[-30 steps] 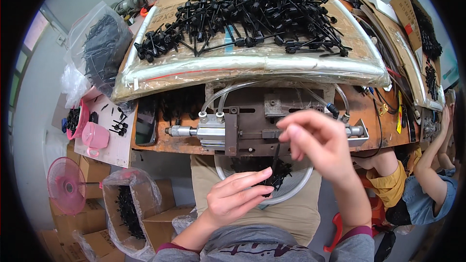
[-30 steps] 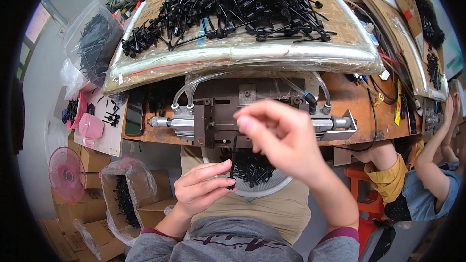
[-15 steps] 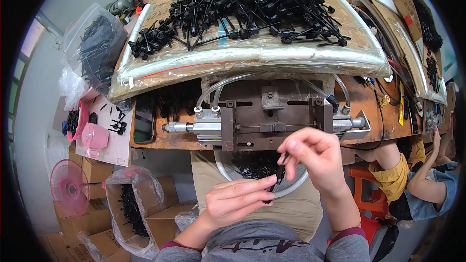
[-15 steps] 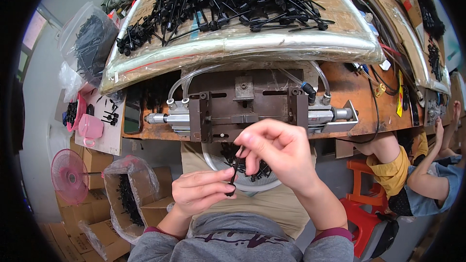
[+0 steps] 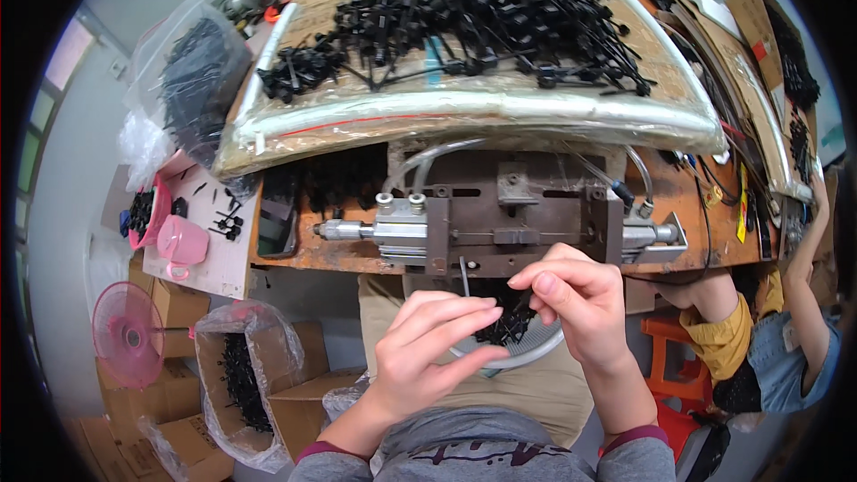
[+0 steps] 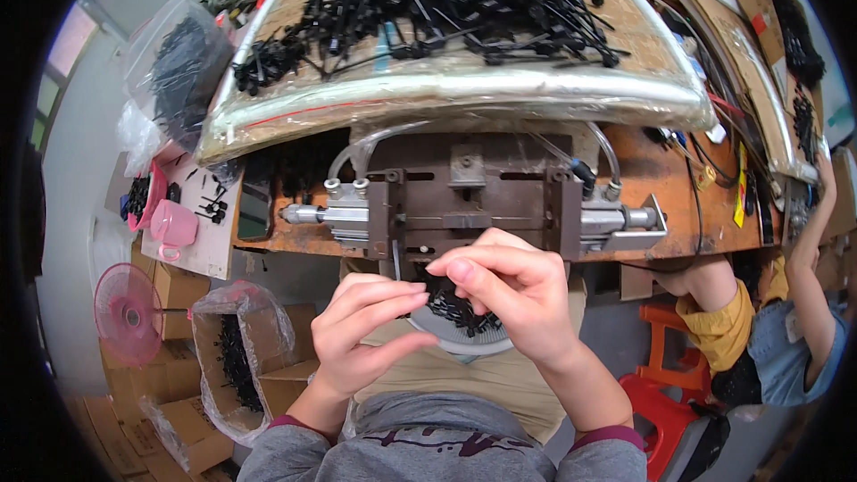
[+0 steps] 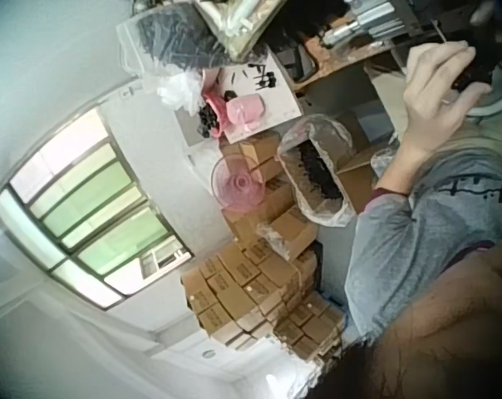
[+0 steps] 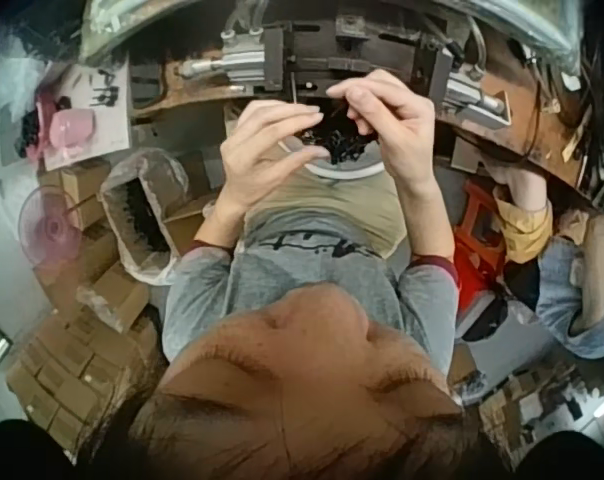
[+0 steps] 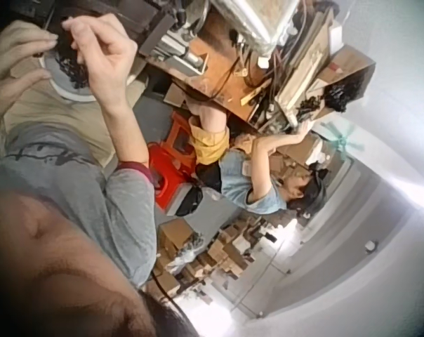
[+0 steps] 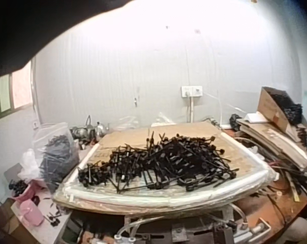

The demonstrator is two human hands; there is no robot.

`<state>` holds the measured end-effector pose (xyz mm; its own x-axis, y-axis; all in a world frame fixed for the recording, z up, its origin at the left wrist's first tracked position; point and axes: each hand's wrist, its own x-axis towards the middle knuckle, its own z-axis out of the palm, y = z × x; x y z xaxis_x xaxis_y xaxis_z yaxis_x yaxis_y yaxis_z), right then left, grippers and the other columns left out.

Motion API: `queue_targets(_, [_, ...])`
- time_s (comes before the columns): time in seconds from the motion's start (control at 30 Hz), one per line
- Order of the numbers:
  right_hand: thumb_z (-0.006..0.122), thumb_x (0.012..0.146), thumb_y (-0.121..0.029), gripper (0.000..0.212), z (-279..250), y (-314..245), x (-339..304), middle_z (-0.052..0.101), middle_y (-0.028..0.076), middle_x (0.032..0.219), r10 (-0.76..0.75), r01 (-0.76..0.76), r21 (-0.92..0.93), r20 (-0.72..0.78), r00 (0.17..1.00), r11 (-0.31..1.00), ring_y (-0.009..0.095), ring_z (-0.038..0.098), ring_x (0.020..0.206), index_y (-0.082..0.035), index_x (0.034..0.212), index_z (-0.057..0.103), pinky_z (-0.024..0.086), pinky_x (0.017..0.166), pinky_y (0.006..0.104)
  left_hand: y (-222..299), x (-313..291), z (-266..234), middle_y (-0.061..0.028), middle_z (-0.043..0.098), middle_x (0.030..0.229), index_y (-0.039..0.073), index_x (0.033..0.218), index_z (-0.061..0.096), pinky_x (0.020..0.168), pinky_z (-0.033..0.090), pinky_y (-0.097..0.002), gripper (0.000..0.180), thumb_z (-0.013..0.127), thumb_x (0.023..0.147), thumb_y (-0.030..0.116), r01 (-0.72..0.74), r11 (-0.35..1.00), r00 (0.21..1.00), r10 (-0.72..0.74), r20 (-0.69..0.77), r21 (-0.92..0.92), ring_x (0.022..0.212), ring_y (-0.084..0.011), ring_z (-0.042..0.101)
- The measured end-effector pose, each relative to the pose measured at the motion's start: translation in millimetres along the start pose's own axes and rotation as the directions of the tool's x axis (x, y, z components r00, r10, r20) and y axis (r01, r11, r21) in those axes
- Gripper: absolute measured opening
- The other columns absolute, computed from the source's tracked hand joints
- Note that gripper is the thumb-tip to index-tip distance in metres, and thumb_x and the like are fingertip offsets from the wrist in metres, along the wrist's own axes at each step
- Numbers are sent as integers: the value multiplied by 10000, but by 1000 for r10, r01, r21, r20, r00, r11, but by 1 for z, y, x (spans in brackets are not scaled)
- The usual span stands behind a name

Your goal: Manually assembling small black cable connectors using a mechanical assembly jig at a workstation.

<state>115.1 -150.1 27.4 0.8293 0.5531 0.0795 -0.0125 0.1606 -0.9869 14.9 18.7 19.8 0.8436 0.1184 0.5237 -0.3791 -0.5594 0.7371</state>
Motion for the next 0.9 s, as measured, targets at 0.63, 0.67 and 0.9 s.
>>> queue_targets(0.63, [614, 870, 38, 198, -4, 11, -42, 595, 76, 852, 2, -9, -51, -145, 989, 999, 72, 547, 652, 53, 1067, 626, 427, 570, 186, -33, 217, -276, -102, 714, 865, 76, 825, 752, 739, 508, -372, 172, 670, 847, 225, 192, 296, 757, 562, -333, 936, 815, -261, 667])
queue_targets(0.67, [605, 879, 36, 194, -4, 15, -46, 598, 81, 841, -8, -1, -61, -151, 989, 998, 70, 543, 642, 55, 1072, 616, 429, 556, 187, -35, 234, -296, -108, 720, 897, 80, 860, 761, 746, 511, -373, 200, 661, 859, 253, 359, 368, 788, 373, -490, 858, 827, -254, 677])
queue_targets(0.9, [581, 900, -17, 201, -6, 27, -68, 587, 94, 817, -180, 145, -213, -156, 971, 966, 79, 529, 587, 46, 1090, 571, 416, 521, 185, -65, 227, -296, -58, 730, 967, 95, 1038, 755, 712, 503, -279, 245, 703, 868, 264, 92, 673, 881, 288, -375, 734, 804, -131, 660])
